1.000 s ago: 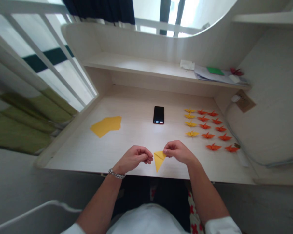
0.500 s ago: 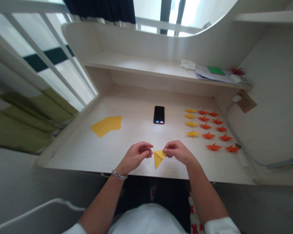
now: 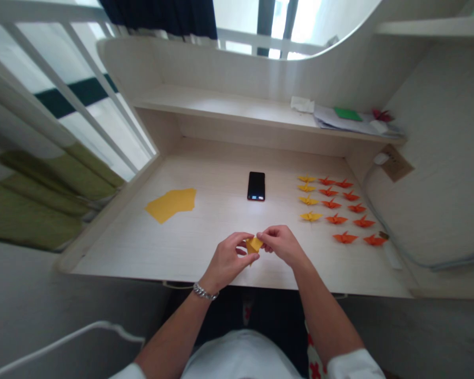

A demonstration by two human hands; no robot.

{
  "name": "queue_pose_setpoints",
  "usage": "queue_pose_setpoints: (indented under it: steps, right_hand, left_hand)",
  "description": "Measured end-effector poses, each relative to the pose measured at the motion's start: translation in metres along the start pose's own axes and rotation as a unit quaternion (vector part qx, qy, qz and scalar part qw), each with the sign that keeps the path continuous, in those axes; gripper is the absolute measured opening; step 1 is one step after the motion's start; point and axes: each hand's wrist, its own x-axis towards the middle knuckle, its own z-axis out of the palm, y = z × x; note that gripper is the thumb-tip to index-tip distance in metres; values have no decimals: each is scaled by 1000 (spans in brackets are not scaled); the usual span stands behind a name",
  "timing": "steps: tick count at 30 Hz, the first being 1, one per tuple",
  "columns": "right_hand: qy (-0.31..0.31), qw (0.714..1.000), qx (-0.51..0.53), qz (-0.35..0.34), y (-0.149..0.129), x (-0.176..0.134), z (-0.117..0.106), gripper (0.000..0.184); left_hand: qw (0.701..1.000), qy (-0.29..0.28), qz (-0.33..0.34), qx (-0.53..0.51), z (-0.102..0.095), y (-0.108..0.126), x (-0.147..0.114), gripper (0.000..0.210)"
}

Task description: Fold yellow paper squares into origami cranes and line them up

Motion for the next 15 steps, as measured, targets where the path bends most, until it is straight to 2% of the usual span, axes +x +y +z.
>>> queue_pose_setpoints:
  steps: [5,10,15]
  right_hand:
    - [14,1000,1,-27,2,4,5,33]
    - [41,994,82,-57,8,4,7,37]
    - [-9,994,94,-59,11,-3,11,35]
  left_hand:
    - [999,11,-35,-24,2,-5,1,44]
    - [978,7,-104,-183,0,-12,6,48]
    - [960,0,-117,-256,-3,-13,8,47]
